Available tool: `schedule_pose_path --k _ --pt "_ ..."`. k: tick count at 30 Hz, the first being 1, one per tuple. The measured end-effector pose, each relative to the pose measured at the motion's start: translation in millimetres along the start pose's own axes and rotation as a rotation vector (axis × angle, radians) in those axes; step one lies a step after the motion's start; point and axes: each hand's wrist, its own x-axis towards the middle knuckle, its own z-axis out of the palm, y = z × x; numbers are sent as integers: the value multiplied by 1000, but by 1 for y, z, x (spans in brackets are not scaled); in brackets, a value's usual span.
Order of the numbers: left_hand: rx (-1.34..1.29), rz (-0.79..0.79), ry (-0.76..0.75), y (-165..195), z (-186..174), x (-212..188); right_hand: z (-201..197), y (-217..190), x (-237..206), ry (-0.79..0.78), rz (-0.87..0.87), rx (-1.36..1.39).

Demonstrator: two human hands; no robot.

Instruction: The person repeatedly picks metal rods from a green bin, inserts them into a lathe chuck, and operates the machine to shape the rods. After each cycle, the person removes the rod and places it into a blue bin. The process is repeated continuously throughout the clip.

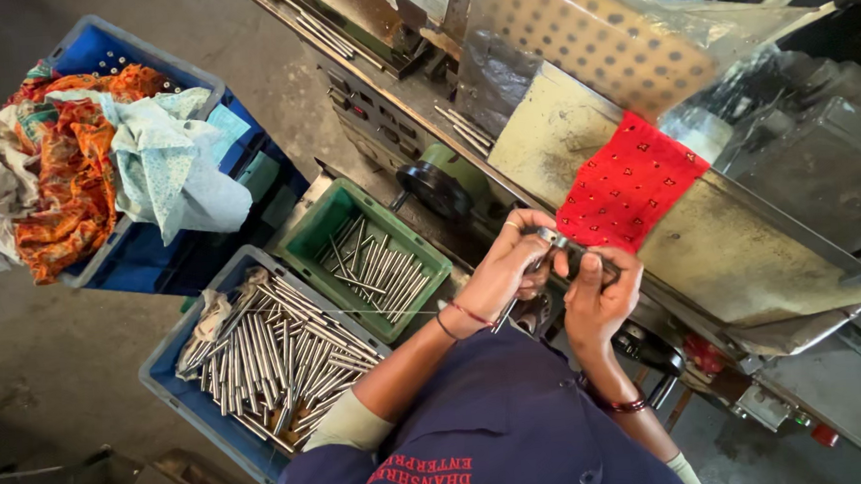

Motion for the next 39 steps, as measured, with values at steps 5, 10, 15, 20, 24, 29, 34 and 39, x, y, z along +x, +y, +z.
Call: schedule_pose_path --k 5,10,15,20,24,29,34,39 --pt "94 34 10 3 10 -12 -2 -6 -3 -28 -88 52" --pt "162 131 9 6 16 -18 -2 -10 -3 -103 -113 94" --pt "153 152 24 6 17 -23 0 -14 -5 -97 -139 20" --pt "172 186 39 6 18 -24 4 -22 -3 -129 -117 36" --pt "483 376 96 8 17 -27 5 -30 2 -198 58 69" --pt "1220 779 -160 27 -14 -21 -6 -29 11 -482 749 813" --pt "1351 634 -201 27 -40 -14 -12 -29 25 -629 1141 1042" --pt "258 337 94 -1 -33 6 -12 -39 24 -268 684 521"
